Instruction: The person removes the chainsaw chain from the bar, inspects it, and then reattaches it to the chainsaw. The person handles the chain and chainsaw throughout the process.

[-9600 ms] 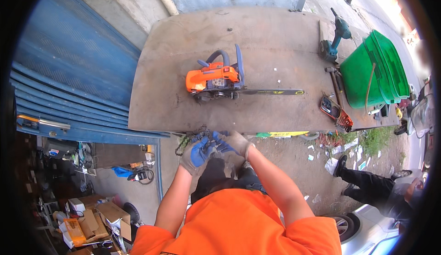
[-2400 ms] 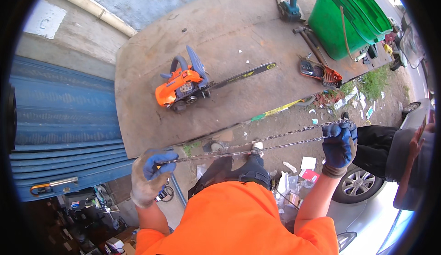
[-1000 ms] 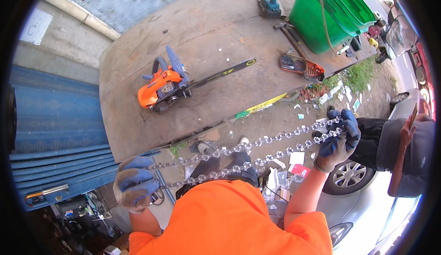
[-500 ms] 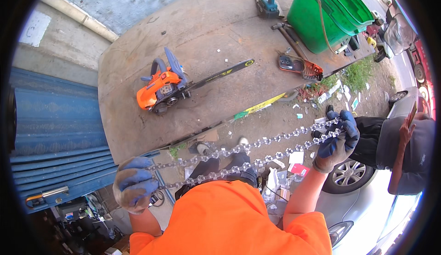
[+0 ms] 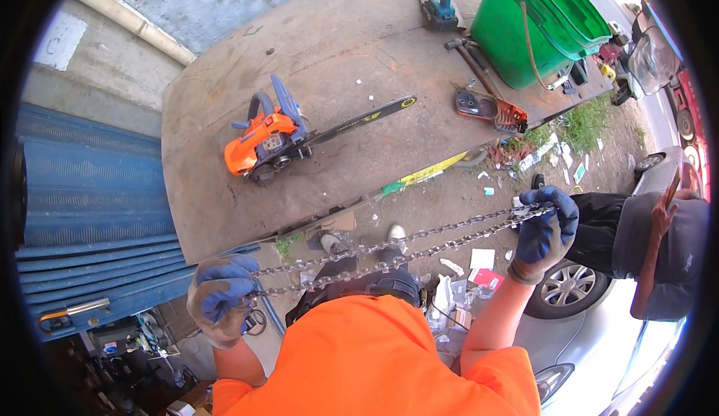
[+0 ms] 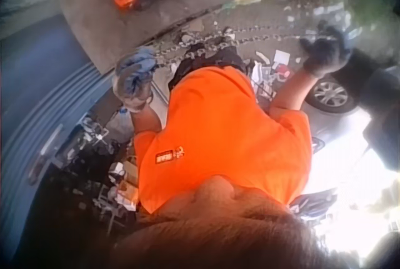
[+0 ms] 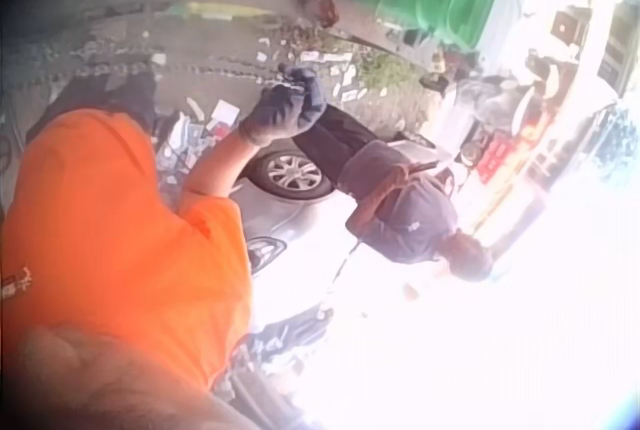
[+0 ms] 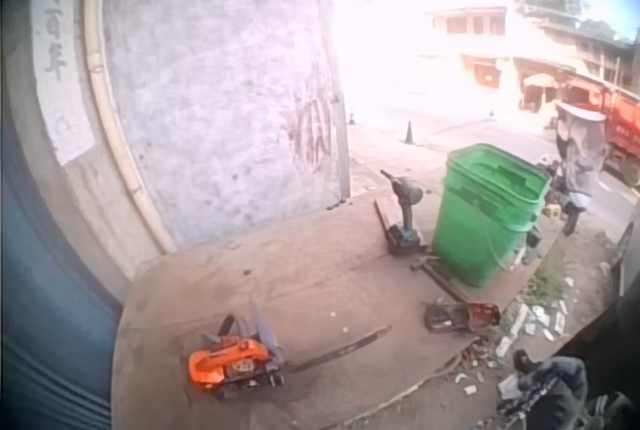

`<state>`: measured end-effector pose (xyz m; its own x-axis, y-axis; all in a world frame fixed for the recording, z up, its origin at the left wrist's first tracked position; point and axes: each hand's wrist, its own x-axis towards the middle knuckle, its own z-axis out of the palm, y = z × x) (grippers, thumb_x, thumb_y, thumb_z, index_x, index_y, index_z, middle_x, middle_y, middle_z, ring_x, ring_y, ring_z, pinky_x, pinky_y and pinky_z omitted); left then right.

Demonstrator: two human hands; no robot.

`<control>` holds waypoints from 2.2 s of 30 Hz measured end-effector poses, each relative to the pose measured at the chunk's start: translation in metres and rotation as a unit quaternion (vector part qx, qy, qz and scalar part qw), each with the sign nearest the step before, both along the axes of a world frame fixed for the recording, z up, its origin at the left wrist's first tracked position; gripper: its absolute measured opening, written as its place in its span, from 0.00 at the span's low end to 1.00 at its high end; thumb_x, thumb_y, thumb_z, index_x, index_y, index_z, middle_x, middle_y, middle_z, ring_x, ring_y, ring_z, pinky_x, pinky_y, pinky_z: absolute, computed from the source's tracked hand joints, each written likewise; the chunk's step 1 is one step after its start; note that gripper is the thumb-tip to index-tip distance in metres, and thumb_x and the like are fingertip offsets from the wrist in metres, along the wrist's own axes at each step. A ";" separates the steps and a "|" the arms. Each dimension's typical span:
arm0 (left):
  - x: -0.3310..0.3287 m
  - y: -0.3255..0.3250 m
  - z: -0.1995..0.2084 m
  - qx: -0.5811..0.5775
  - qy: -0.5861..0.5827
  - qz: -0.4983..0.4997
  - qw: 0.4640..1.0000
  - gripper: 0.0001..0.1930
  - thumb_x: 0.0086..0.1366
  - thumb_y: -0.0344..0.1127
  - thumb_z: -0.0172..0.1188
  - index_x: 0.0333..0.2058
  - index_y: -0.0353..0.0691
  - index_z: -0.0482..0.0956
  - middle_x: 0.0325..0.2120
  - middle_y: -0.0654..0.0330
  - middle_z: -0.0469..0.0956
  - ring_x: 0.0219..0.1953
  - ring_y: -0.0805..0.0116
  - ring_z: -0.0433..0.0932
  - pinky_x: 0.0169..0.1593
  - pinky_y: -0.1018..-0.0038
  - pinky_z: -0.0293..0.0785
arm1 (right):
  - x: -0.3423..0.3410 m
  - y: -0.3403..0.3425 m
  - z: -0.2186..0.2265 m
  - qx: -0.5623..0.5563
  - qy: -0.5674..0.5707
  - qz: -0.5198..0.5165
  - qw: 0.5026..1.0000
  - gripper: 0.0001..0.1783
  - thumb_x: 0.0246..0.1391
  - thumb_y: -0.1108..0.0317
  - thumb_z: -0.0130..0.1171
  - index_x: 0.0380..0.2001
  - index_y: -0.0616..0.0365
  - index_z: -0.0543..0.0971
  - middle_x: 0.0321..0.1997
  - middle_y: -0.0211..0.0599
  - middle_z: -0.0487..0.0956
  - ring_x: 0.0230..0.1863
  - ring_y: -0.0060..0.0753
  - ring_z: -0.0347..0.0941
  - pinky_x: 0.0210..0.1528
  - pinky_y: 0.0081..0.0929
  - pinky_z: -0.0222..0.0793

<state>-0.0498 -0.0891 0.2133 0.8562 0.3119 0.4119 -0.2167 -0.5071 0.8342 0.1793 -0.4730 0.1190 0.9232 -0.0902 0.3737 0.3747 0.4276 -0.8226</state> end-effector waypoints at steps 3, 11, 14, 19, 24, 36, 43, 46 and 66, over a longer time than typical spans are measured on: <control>-0.001 -0.001 -0.001 -0.007 0.004 0.008 1.000 0.11 0.59 0.37 0.68 0.31 0.37 0.78 0.31 0.50 0.77 0.36 0.52 0.81 0.39 0.62 0.79 | -0.001 0.001 0.003 0.000 0.011 -0.003 1.000 0.14 0.57 0.76 0.52 0.47 0.67 0.74 0.46 0.48 0.78 0.42 0.41 0.78 0.48 0.42 0.76; 0.001 0.003 -0.002 -0.004 0.012 -0.015 1.000 0.14 0.50 0.25 0.67 0.36 0.41 0.77 0.34 0.51 0.82 0.38 0.54 0.84 0.39 0.67 0.79 | 0.000 -0.006 -0.002 0.002 0.029 -0.016 0.999 0.14 0.57 0.77 0.51 0.46 0.67 0.75 0.45 0.48 0.78 0.41 0.39 0.77 0.48 0.42 0.76; 0.001 0.005 -0.004 -0.001 0.021 -0.012 1.000 0.14 0.49 0.25 0.67 0.36 0.41 0.77 0.35 0.50 0.82 0.38 0.54 0.84 0.39 0.67 0.79 | 0.001 -0.005 -0.001 0.003 0.026 -0.013 1.000 0.13 0.57 0.77 0.52 0.46 0.66 0.75 0.44 0.47 0.77 0.40 0.39 0.76 0.47 0.42 0.75; 0.002 0.007 -0.003 -0.013 0.042 -0.008 0.999 0.14 0.48 0.25 0.66 0.36 0.41 0.77 0.35 0.48 0.82 0.38 0.55 0.84 0.39 0.69 0.79 | 0.000 -0.005 0.001 -0.005 0.034 -0.007 0.999 0.14 0.56 0.77 0.53 0.46 0.65 0.75 0.44 0.46 0.77 0.40 0.39 0.75 0.47 0.41 0.75; 0.006 0.004 -0.003 -0.044 0.030 -0.009 0.999 0.13 0.48 0.24 0.66 0.35 0.40 0.79 0.35 0.50 0.82 0.38 0.55 0.84 0.40 0.69 0.79 | 0.001 -0.005 -0.001 0.014 0.047 -0.018 0.999 0.15 0.55 0.77 0.53 0.47 0.65 0.75 0.45 0.45 0.77 0.41 0.41 0.75 0.48 0.42 0.74; 0.010 0.005 -0.001 -0.030 0.000 -0.042 0.999 0.16 0.43 0.24 0.71 0.33 0.45 0.81 0.33 0.57 0.81 0.38 0.54 0.84 0.39 0.66 0.80 | 0.004 -0.011 -0.006 0.020 0.023 0.005 1.000 0.17 0.56 0.76 0.50 0.49 0.65 0.75 0.48 0.48 0.78 0.43 0.44 0.75 0.50 0.44 0.73; 0.009 0.004 -0.003 -0.029 -0.002 -0.034 0.999 0.15 0.43 0.25 0.71 0.32 0.45 0.80 0.33 0.57 0.81 0.38 0.53 0.84 0.39 0.65 0.80 | 0.004 -0.010 -0.003 0.026 0.026 0.002 0.999 0.17 0.55 0.76 0.50 0.49 0.64 0.75 0.47 0.48 0.78 0.42 0.44 0.75 0.50 0.45 0.73; 0.008 0.003 -0.002 -0.020 0.004 -0.034 0.999 0.15 0.44 0.25 0.71 0.33 0.44 0.80 0.33 0.57 0.81 0.38 0.53 0.84 0.40 0.65 0.80 | 0.003 -0.010 -0.003 0.029 0.028 -0.004 0.999 0.17 0.55 0.77 0.51 0.48 0.64 0.75 0.46 0.48 0.78 0.42 0.44 0.75 0.50 0.45 0.73; 0.011 -0.003 0.000 0.018 -0.040 -0.061 0.997 0.16 0.41 0.20 0.65 0.32 0.42 0.86 0.33 0.56 0.78 0.39 0.53 0.83 0.36 0.68 0.81 | 0.002 -0.022 -0.013 0.059 0.031 0.002 0.998 0.17 0.58 0.76 0.51 0.52 0.61 0.74 0.50 0.49 0.77 0.45 0.48 0.75 0.55 0.48 0.70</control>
<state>-0.0388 -0.0917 0.2130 0.8509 0.1920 0.4890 -0.3427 -0.5025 0.7937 0.1811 -0.4948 0.1057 0.9448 -0.1266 0.3022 0.3224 0.5236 -0.7886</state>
